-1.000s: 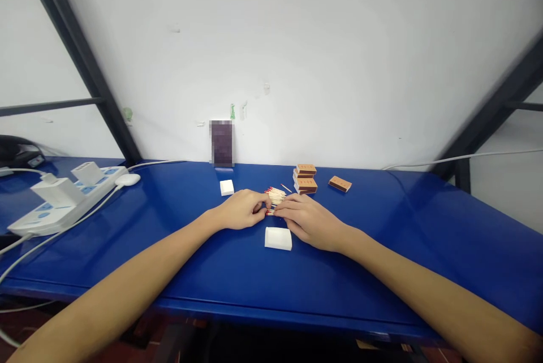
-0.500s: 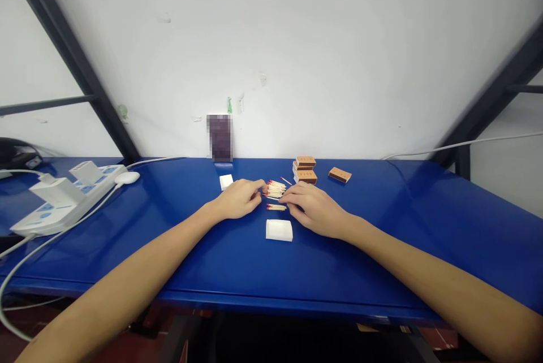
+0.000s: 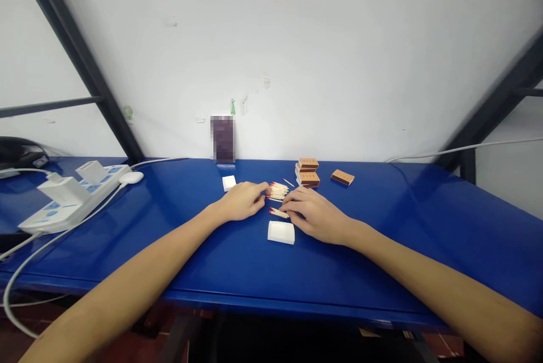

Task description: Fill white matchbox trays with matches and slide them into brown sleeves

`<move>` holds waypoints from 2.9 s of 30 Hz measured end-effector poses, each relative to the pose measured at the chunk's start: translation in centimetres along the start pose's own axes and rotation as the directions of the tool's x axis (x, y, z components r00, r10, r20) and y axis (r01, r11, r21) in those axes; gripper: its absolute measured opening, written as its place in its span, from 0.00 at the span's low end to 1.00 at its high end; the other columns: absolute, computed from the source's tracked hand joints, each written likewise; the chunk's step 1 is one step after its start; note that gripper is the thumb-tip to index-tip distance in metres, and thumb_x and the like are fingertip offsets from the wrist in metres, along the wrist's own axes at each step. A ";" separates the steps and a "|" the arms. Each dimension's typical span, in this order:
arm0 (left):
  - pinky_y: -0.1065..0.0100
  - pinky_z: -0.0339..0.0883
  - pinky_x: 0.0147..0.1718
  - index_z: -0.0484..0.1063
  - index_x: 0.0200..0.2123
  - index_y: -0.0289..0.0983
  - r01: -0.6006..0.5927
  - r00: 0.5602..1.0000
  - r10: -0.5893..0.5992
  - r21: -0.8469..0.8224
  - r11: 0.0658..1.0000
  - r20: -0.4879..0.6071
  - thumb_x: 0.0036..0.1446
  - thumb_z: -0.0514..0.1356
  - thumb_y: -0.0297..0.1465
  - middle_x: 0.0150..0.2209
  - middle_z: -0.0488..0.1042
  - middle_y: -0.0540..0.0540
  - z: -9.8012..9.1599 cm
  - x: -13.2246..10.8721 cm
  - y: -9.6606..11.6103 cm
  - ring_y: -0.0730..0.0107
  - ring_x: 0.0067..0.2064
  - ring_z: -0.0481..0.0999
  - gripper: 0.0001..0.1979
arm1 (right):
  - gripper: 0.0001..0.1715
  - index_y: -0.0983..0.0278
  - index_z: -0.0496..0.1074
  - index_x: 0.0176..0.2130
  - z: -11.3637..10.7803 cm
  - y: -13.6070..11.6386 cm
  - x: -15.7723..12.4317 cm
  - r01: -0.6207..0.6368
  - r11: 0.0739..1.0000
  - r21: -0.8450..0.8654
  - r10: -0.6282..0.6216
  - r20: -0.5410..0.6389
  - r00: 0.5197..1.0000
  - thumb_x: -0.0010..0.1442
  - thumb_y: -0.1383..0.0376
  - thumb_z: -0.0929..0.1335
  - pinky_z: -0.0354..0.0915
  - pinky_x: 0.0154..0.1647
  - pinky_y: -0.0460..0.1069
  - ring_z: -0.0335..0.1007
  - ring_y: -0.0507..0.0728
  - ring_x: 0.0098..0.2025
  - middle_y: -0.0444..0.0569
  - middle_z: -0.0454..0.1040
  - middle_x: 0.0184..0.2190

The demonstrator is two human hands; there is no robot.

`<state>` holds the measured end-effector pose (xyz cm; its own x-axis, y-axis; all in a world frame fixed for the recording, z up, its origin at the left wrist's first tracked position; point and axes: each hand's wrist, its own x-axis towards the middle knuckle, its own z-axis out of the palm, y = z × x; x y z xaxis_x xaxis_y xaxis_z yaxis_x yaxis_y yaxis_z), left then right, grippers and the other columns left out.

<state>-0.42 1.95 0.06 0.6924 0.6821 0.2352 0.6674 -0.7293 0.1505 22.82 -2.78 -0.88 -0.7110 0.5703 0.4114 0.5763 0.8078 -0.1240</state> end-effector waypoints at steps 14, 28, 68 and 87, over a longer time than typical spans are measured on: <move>0.67 0.61 0.32 0.71 0.43 0.38 0.015 1.000 -0.016 0.108 0.994 0.006 0.61 0.51 0.28 0.33 0.76 0.46 0.1 0.0 0.1 0.63 0.34 0.75 0.11 | 0.26 0.62 0.73 0.55 0.0 0.4 -0.2 -0.021 0.999 -0.031 0.022 0.053 0.998 0.62 0.75 0.60 0.63 0.57 0.64 0.64 0.63 0.57 0.53 0.73 0.56; 0.71 0.55 0.29 0.72 0.40 0.38 0.015 1.000 -0.015 -0.182 0.983 0.000 0.64 0.53 0.30 0.24 0.70 0.53 0.4 0.2 -0.8 0.73 0.25 0.67 0.08 | 0.24 0.64 0.73 0.54 -0.1 0.2 0.0 -0.032 0.999 0.018 0.031 0.085 0.996 0.62 0.75 0.60 0.63 0.56 0.62 0.65 0.63 0.56 0.54 0.74 0.54; 0.71 0.55 0.26 0.69 0.44 0.38 -0.018 1.000 0.017 -0.158 0.987 -0.013 0.60 0.57 0.33 0.24 0.69 0.55 0.1 0.0 -0.3 0.73 0.24 0.67 0.10 | 0.24 0.62 0.74 0.54 0.0 0.3 -0.1 -0.019 1.000 0.005 0.019 0.039 0.999 0.63 0.73 0.60 0.67 0.53 0.62 0.68 0.63 0.54 0.55 0.74 0.52; 0.72 0.56 0.28 0.74 0.48 0.39 -0.091 0.995 0.096 -0.239 0.967 0.010 0.60 0.54 0.29 0.22 0.67 0.55 0.1 0.0 -0.3 0.75 0.23 0.65 0.14 | 0.25 0.62 0.71 0.57 -0.1 0.3 -0.1 -0.053 0.998 0.023 0.050 0.096 0.994 0.64 0.73 0.59 0.65 0.55 0.63 0.67 0.63 0.55 0.54 0.74 0.54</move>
<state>-0.61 2.22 -0.11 0.7557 0.6097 0.2392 0.5169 -0.7795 0.3539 23.09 -2.60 -0.83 -0.7164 0.6218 0.3163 0.6035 0.7798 -0.1663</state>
